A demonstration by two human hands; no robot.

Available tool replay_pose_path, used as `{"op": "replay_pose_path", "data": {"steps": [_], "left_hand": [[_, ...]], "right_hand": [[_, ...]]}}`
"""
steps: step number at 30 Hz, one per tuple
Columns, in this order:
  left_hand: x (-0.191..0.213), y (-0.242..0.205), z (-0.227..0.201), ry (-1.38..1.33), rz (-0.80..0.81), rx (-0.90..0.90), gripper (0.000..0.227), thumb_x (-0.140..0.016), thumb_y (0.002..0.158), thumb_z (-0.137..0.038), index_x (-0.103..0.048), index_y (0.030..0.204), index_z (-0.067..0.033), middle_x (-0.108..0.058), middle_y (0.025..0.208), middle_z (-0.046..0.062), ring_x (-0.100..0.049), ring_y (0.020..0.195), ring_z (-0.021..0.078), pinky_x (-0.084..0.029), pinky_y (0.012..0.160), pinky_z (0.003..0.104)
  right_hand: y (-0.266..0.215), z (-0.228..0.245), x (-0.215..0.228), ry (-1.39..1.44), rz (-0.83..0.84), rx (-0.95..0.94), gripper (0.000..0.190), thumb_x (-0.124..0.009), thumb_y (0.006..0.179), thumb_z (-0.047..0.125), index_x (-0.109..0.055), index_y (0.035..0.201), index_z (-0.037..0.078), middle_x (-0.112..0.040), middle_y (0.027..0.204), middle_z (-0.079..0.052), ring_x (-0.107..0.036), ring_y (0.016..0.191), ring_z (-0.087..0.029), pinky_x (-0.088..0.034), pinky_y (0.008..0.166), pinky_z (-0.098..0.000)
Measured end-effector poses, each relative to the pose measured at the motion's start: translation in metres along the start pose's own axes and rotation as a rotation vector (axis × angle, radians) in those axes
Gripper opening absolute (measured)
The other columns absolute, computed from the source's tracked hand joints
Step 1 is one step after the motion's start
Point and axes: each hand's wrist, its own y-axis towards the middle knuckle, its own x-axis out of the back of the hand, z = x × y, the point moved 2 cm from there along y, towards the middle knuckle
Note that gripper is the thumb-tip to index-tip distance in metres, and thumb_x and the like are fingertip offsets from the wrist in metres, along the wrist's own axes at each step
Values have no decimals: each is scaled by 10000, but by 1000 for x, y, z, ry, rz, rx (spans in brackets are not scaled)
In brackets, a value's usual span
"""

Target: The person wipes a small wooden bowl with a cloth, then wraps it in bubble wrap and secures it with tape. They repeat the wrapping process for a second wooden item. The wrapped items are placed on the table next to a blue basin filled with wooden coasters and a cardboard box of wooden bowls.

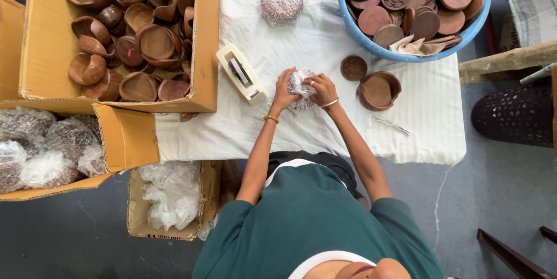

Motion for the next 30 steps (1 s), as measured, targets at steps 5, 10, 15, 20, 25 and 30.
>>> {"op": "replay_pose_path", "data": {"steps": [5, 10, 15, 20, 25, 30], "left_hand": [[-3, -9, -4, -45, -105, -48, 1038, -917, 569, -44, -494, 1500, -225, -453, 1554, 138, -382, 1473, 357, -367, 1200, 462], [-10, -14, 7, -97, -264, -66, 999, -862, 600, -26, -464, 1508, -151, -500, 1502, 148, -478, 1405, 347, -417, 1186, 427], [-35, -9, 56, -637, -197, 163, 927, -726, 722, -147, -367, 1570, -44, -456, 1544, 191, -506, 1375, 317, -476, 1113, 414], [-35, -15, 50, -427, -290, 386, 1044, -814, 807, -492, -305, 1566, 12, -401, 1540, 227, -451, 1396, 364, -386, 1153, 412], [-19, -22, 29, -93, -312, 508, 1251, -878, 664, -584, -237, 1539, 39, -376, 1477, 243, -444, 1337, 371, -410, 1105, 429], [-13, -36, 6, -143, -160, 629, 1133, -889, 665, -559, -390, 1510, 8, -381, 1470, 242, -481, 1320, 367, -458, 1091, 419]], "right_hand": [[-19, 18, -2, -38, -16, -21, 456, -756, 693, 15, -748, 1136, 124, -717, 1174, -30, -627, 999, -259, -540, 869, -372], [-41, 34, -11, -107, 48, -55, 592, -764, 734, 80, -670, 1318, 80, -682, 1329, -71, -608, 997, -261, -484, 876, -393], [-69, 45, -22, -492, 18, -20, 716, -745, 858, 89, -532, 1542, 103, -539, 1580, -34, -551, 1323, -208, -420, 1096, -398], [-64, 64, -13, -556, -13, -68, 696, -740, 818, 188, -507, 1473, 154, -448, 1553, -122, -445, 1407, -298, -347, 1123, -515], [-89, 42, -17, -199, -292, -267, 735, -735, 924, 315, -383, 1493, 10, -421, 1481, -394, -475, 1318, -433, -408, 1059, -514], [-148, -58, -119, 923, -139, -1034, 743, -674, 999, 423, -398, 1529, -19, -675, 1099, -183, -689, 833, -193, -596, 662, -325]]}}
